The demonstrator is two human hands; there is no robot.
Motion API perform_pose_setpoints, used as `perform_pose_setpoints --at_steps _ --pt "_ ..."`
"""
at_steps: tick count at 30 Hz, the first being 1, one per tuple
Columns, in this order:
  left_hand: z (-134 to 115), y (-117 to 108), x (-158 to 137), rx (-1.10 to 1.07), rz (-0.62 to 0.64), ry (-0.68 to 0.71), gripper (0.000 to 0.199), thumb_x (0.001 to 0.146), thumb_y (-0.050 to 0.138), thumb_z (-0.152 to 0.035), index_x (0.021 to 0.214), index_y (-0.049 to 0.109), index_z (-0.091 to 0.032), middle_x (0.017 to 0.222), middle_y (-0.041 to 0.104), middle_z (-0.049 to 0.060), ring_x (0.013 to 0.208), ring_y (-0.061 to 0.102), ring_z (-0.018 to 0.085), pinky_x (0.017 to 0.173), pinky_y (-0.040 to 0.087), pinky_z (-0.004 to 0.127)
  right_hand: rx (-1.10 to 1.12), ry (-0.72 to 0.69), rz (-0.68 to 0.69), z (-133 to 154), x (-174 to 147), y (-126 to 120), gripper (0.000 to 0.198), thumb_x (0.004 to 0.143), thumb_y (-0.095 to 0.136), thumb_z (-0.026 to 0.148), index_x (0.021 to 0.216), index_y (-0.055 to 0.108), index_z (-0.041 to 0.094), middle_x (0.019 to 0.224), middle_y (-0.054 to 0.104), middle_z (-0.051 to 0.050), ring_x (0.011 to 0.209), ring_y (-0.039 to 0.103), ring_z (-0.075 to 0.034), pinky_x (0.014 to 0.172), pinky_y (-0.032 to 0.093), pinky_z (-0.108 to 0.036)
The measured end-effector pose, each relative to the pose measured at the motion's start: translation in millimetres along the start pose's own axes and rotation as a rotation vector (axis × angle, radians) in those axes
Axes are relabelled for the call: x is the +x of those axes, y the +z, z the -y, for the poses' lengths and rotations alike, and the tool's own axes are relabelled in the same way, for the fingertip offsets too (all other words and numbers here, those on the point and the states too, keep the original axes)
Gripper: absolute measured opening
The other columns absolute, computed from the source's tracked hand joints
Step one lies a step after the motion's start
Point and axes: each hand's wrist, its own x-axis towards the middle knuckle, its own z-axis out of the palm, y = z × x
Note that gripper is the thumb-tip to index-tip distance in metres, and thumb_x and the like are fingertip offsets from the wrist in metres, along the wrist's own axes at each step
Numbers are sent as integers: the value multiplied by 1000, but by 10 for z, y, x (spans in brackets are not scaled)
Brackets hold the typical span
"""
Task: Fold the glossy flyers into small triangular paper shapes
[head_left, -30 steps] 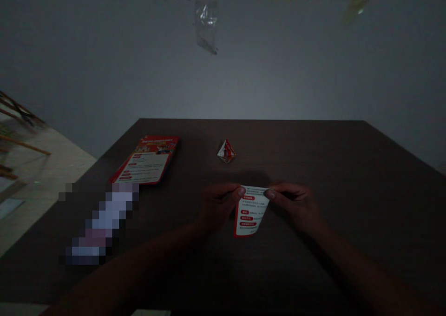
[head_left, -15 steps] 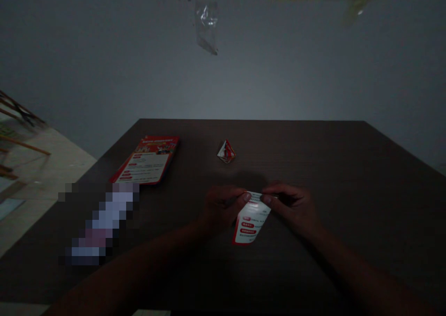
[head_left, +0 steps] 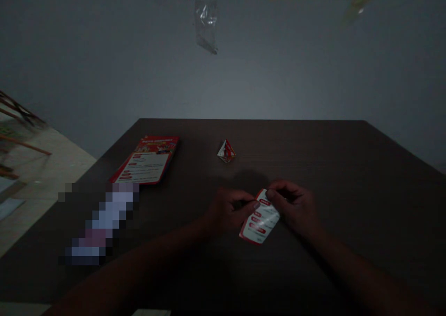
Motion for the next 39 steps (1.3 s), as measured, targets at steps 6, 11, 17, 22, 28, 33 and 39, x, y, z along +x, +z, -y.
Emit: perform_pose_setpoints --at_steps 6,11,17,22,28,33,39 --pt "43 -2 5 -5 55 -8 18 79 60 -27 83 70 -12 74 71 5 63 65 12 58 46 19 160 144 -241 -49 54 -67 19 69 70 34 70 62 18 61 59 2 51 52 -10 47 43 -21" --pt "6 -1 14 0 46 -34 18 79 59 -27 80 69 -12 71 71 5 61 64 12 55 46 20 237 151 -294 -71 65 -81 19 69 71 34 71 61 18 61 58 3 51 52 -10 47 43 -21" --pt "-10 18 11 13 -53 7 15 76 62 -25 76 69 -12 67 71 5 55 62 11 50 46 19 341 144 -267 -76 66 -64 18 71 70 34 74 60 19 62 58 2 50 52 -10 47 43 -21" --pt "-40 20 12 65 -199 98 9 71 65 -21 69 68 -13 62 70 4 51 60 10 49 45 18 369 123 -216 -74 75 -68 17 72 68 35 78 60 21 67 59 2 53 54 -12 51 45 -23" --pt "-36 11 9 122 -234 136 8 70 66 -21 68 67 -14 63 70 3 52 61 10 50 47 18 417 128 -195 -72 78 -72 16 73 68 34 77 62 21 66 58 2 54 54 -11 51 45 -22" --pt "-29 18 7 134 -248 182 7 70 67 -20 68 68 -13 61 70 3 50 61 9 50 47 17 438 128 -183 -54 75 -67 14 73 68 33 79 62 21 68 61 1 56 56 -11 53 47 -22" --pt "-25 13 -3 105 -228 138 8 71 66 -21 70 68 -14 64 71 4 52 63 11 51 48 19 358 117 -209 -66 80 -71 16 73 68 36 78 61 23 66 62 2 54 56 -12 51 47 -24"
